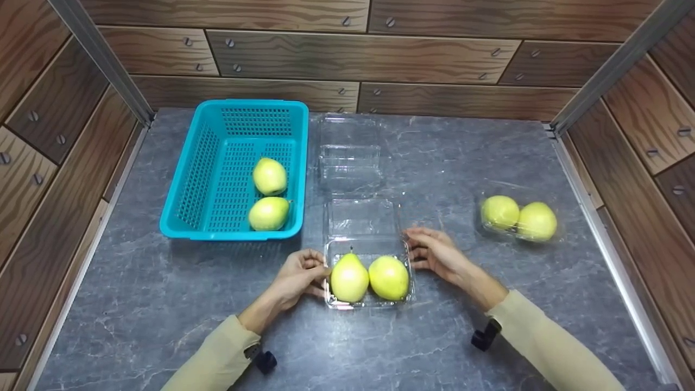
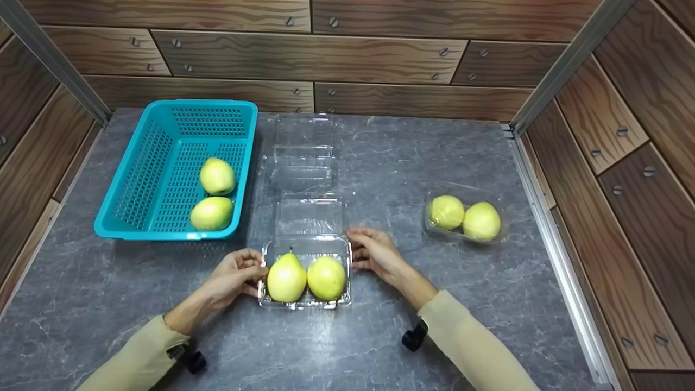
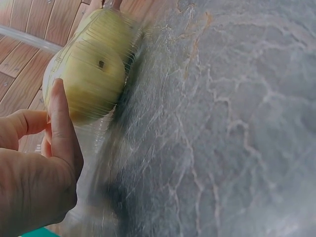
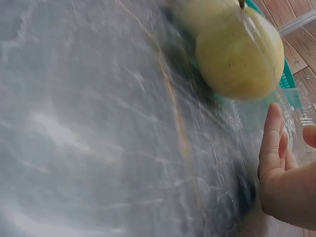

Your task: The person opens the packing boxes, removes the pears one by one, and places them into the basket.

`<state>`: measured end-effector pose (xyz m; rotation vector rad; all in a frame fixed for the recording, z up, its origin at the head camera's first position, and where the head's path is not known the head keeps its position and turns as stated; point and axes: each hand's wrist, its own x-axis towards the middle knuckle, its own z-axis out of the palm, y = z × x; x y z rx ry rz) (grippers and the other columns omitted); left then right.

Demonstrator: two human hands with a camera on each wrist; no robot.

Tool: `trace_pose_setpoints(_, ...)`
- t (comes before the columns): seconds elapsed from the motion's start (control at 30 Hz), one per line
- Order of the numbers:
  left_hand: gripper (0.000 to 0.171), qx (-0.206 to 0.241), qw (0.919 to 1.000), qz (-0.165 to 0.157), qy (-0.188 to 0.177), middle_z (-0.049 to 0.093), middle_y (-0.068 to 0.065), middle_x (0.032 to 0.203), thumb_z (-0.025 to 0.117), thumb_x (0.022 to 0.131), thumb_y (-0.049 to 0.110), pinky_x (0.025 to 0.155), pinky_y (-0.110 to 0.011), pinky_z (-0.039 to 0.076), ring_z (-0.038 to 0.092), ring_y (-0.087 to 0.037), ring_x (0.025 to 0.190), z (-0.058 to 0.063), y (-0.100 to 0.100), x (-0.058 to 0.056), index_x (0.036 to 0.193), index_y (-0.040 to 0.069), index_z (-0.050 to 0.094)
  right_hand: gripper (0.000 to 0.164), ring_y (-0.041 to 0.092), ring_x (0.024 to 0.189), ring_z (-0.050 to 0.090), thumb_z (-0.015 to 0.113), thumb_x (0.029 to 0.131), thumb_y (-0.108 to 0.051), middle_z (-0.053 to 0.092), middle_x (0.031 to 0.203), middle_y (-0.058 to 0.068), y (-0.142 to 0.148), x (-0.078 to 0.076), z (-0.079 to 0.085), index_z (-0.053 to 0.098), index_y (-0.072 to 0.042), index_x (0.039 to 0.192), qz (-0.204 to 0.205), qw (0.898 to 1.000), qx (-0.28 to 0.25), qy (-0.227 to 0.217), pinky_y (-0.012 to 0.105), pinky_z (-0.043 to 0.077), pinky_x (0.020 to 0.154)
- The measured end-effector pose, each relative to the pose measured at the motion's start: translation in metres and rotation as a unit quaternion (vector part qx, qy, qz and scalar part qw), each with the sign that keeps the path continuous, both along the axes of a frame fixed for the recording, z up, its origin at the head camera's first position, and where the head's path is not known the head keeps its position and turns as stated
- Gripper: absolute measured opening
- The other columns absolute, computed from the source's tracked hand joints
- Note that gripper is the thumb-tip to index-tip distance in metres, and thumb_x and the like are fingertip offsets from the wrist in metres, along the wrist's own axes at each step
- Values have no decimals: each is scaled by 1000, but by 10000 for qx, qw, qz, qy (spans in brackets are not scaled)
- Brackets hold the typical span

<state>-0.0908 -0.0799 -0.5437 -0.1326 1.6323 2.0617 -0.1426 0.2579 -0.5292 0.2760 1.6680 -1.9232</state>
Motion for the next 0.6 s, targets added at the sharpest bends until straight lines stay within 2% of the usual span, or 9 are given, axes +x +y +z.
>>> trace_pose_setpoints(0.13,20,-21,10000,-6,-11,57,1,78,68,87,-4,52,-28,63,59,-9,64,0,0,0,101,1,54,28,13,79,65,60,106,-21,66,98,1,3,11,2,61,-6,129,123,9998,-167,-82,26,64,73)
trace_pose_setpoints(0.33,21,-77,10000,17,4,58,1,78,68,88,-4,52,-27,63,60,-9,64,0,0,0,104,-2,54,32,12,79,66,60,106,-21,65,101,1,4,23,2,54,-1,131,277,9992,-247,-173,27,64,76)
trace_pose_setpoints(0.6,21,-117,9999,71,81,60,1,78,69,87,-3,52,-27,62,60,-8,64,1,1,1,103,0,56,15,10,75,65,60,106,-17,66,97,-2,2,31,1,59,-8,118,299,9987,-330,-239,25,62,71)
